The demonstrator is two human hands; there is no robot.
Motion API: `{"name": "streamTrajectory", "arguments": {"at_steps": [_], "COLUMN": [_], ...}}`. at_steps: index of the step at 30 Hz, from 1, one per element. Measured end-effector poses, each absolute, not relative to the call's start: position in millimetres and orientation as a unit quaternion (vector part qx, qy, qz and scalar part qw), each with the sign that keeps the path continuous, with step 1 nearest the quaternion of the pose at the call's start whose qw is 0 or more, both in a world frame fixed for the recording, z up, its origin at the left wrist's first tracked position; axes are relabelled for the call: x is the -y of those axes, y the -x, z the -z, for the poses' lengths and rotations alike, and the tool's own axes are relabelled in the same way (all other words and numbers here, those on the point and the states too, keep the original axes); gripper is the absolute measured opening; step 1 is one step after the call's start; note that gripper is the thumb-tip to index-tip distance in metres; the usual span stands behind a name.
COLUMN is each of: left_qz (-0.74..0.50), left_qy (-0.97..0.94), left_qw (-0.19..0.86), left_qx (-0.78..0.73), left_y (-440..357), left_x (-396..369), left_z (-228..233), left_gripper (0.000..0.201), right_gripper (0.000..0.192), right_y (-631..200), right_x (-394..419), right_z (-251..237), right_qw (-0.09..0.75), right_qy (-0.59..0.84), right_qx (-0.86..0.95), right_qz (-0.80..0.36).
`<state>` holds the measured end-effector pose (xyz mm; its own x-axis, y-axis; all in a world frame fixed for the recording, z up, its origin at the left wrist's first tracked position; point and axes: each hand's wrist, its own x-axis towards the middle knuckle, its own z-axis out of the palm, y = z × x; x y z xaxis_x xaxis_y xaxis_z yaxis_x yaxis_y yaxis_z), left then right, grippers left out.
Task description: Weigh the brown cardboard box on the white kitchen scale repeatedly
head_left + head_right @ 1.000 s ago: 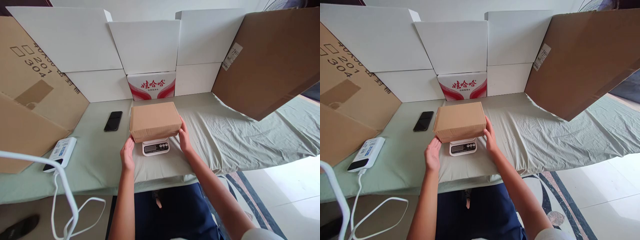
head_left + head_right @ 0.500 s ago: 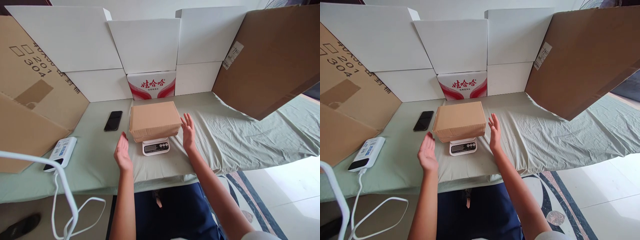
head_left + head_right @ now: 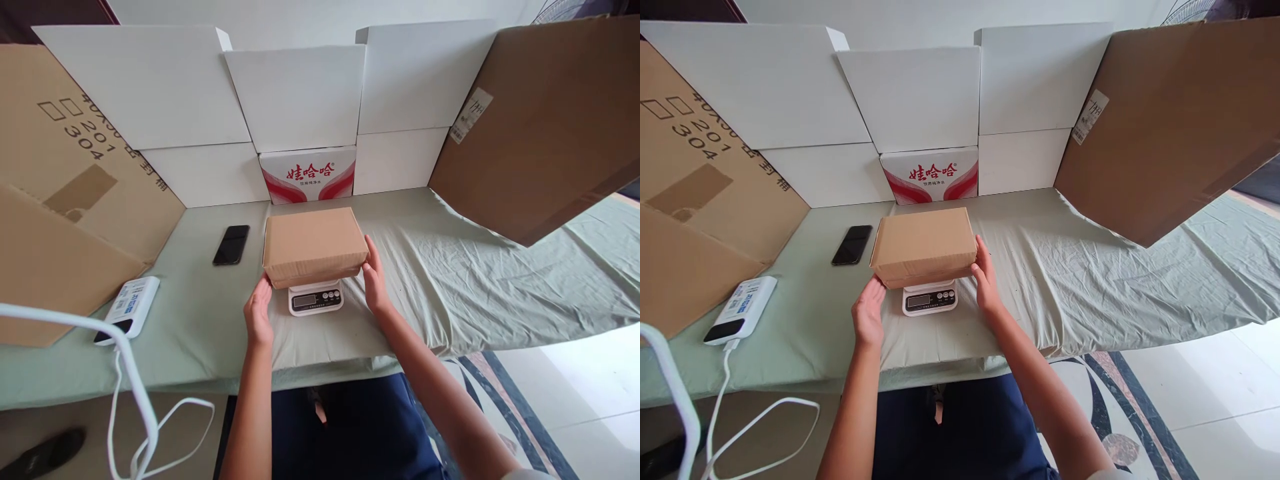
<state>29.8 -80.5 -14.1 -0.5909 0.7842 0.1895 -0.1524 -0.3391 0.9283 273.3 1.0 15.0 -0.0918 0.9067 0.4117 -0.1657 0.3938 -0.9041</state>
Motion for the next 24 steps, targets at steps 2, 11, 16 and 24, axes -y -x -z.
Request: {"name": "streamTrajectory", "arguments": {"at_steps": [2,11,16,24], "left_qz": [-0.745,-0.745,-0.744,-0.725], "left_qy": [-0.327,-0.374,-0.364,-0.287], "left_qw": [0.314,0.31,0.35,0.389], "left_qx": [-0.489,-0.457,-0.437,-0.491], "left_y": [-29.9,-11.5,3.9,9.5], "left_x": [80.0,32.7,-37.6,-71.9], "left_z": [14.9,-25.8,-32.4,6.1], "left_gripper": [0.061,0.064,0.06,0.051], "right_gripper": [0.065,0.067,0.064,0.068], "right_y": [-271.9,-260.9,-237.0,-216.6], "right_x": [1.5,-38.1,-95.9,-137.4], "right_z": [-16.7,-59.9,-55.8,-6.9], "right_qw": [0.594,0.613,0.626,0.618], "right_qy": [0.318,0.273,0.28,0.325], "right_qx": [0.591,0.614,0.629,0.593], "right_qz": [-0.443,-0.415,-0.367,-0.401]}}
